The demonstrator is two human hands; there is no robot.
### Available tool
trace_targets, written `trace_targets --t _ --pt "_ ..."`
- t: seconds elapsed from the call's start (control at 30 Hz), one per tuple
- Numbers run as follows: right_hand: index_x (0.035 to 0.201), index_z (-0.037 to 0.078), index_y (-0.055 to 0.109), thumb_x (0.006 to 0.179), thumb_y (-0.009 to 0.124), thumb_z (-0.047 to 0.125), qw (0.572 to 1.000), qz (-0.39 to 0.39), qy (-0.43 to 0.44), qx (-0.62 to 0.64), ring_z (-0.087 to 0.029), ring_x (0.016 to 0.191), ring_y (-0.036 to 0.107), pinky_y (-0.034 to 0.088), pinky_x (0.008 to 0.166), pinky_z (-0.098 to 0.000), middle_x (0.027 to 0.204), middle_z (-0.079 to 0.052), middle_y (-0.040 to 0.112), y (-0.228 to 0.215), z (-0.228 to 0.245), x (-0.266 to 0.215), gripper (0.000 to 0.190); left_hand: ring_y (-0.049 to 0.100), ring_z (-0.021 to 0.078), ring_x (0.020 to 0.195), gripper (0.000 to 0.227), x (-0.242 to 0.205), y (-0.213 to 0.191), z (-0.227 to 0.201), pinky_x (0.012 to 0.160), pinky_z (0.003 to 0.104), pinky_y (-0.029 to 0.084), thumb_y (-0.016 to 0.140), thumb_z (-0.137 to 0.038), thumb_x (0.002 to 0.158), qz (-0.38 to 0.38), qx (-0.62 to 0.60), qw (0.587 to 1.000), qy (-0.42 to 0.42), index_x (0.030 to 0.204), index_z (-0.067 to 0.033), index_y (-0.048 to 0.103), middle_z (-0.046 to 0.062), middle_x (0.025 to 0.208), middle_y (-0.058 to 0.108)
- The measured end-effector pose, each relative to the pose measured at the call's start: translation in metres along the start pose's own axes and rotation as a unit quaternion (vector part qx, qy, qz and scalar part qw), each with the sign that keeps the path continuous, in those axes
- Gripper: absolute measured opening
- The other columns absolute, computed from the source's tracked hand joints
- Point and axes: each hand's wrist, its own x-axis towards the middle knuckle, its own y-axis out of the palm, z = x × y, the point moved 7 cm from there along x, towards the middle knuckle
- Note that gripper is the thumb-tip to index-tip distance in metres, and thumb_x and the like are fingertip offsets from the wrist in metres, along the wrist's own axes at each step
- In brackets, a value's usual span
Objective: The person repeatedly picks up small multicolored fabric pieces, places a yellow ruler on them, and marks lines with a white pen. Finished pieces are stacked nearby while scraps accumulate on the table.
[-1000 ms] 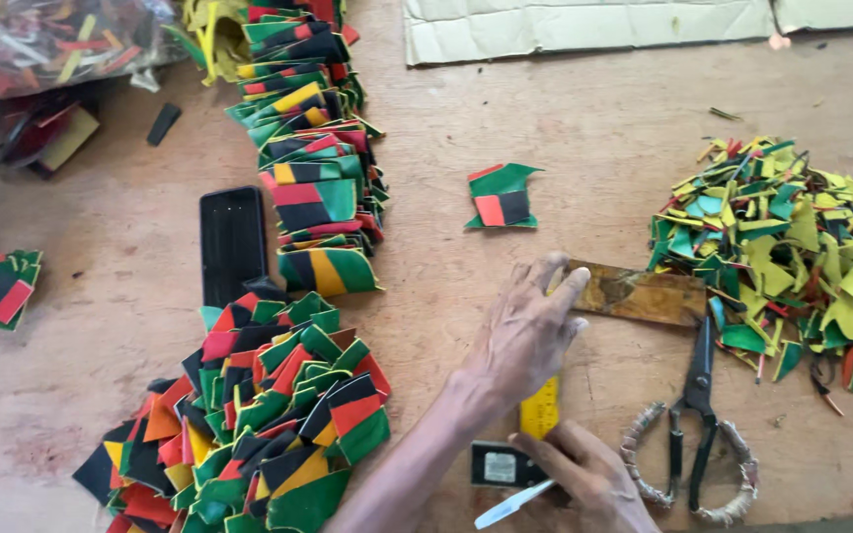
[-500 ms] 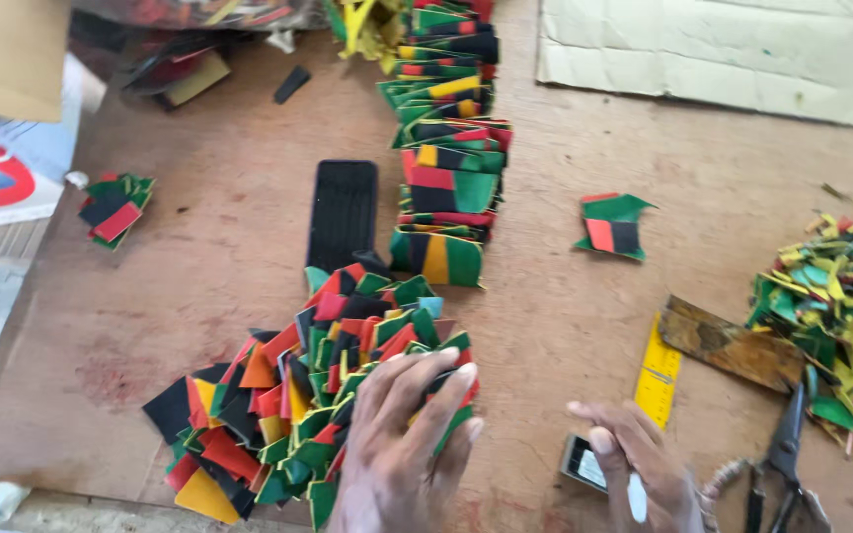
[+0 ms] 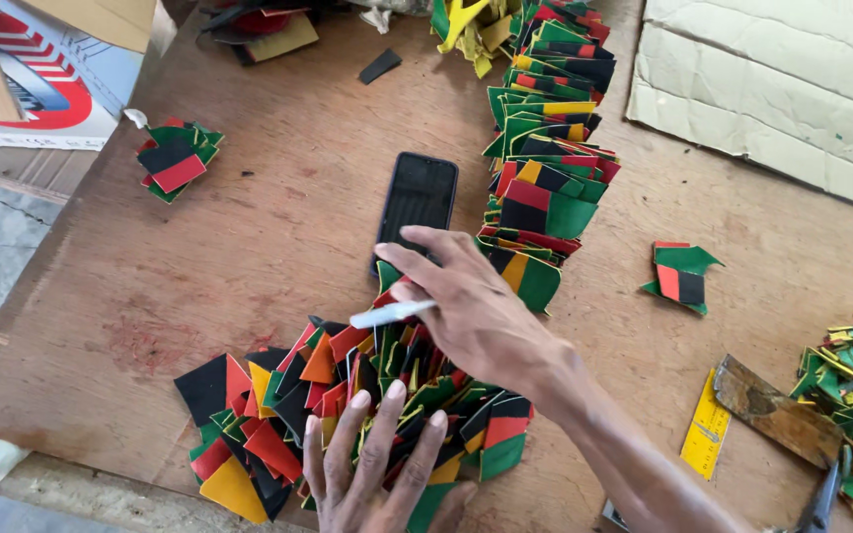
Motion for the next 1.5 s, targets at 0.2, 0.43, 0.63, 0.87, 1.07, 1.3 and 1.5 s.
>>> trace_targets --t 0.2,0.43,0.63,0.87,1.07,1.3,1.5 --pt "0.109 0.009 0.069 0.099 0.058 0.023 0.991 0.115 0.063 -0.037 -0.029 0.099 0.057 0.045 0.089 -0.0442 0.102 -0.008 0.065 0.036 -0.015 0.007 0.02 0.045 0.0332 0.136 0.063 0.0 0.016 0.005 0.119 0.06 0.02 0.071 -0.066 0.081 0.009 0.05 0.999 -0.008 0.132 -0.0293 0.068 0.011 0.146 0.055" --pt "0.1 0.007 0.069 0.097 0.058 0.019 0.994 0.104 0.008 0.029 -0.029 0.093 0.058 0.047 0.085 -0.0425 0.091 -0.008 0.065 0.021 -0.015 -0.02 0.017 0.049 0.0291 0.128 0.052 -0.004 0.024 -0.02 0.119 0.056 0.023 0.07 -0.064 0.085 -0.034 0.063 0.997 -0.015 0.127 -0.034 0.073 0.008 0.141 0.06" --pt "0.106 0.006 0.071 0.099 0.06 0.017 0.993 0.098 0.038 0.048 -0.032 0.107 0.06 0.048 0.094 -0.0423 0.11 -0.01 0.068 0.011 -0.019 -0.033 0.017 0.05 0.0312 0.13 0.053 -0.006 0.023 -0.036 0.121 0.058 0.019 0.065 -0.068 0.088 -0.014 0.07 0.997 -0.026 0.127 -0.0336 0.073 0.01 0.141 0.062" --pt "0.13 0.007 0.065 0.102 0.058 0.013 0.993 -0.065 0.072 0.07 -0.031 0.118 0.064 0.054 0.095 -0.0383 0.133 -0.016 0.062 -0.059 -0.018 -0.095 0.029 0.048 0.0304 0.13 0.043 0.001 -0.009 -0.06 0.122 0.053 0.014 0.063 -0.052 0.092 -0.116 0.061 0.991 0.029 0.127 -0.0279 0.069 0.01 0.136 0.062" --pt "0.129 0.021 0.072 0.089 0.066 0.016 0.935 -0.003 0.352 -0.045 -0.028 0.088 0.067 0.056 0.076 -0.0381 0.095 -0.011 0.065 -0.079 -0.052 -0.212 0.041 0.055 0.034 0.124 0.049 0.005 0.048 -0.099 0.103 0.045 0.041 0.077 -0.015 0.084 0.202 -0.196 0.958 0.054 0.132 -0.0049 0.067 0.016 0.132 0.06" --pt "0.131 0.016 0.065 0.065 0.095 0.033 0.938 0.024 0.344 -0.017 -0.033 0.102 0.065 0.053 0.087 -0.0408 0.108 -0.011 0.06 -0.046 -0.057 -0.323 0.075 0.048 0.0371 0.127 0.067 0.011 0.079 -0.096 0.103 0.05 0.039 0.074 -0.008 0.071 0.252 -0.118 0.957 0.081 0.135 -0.0004 0.058 0.018 0.137 0.05" --pt "0.124 0.012 0.062 0.069 0.088 0.022 0.923 -0.025 0.384 0.017 -0.035 0.107 0.065 0.052 0.092 -0.0405 0.113 -0.011 0.061 -0.033 -0.063 -0.343 0.061 0.058 0.0272 0.12 0.046 0.018 0.066 -0.107 0.105 0.044 0.04 0.068 0.001 0.065 0.187 -0.104 0.972 0.099 0.109 -0.0107 0.068 0.007 0.121 0.065"
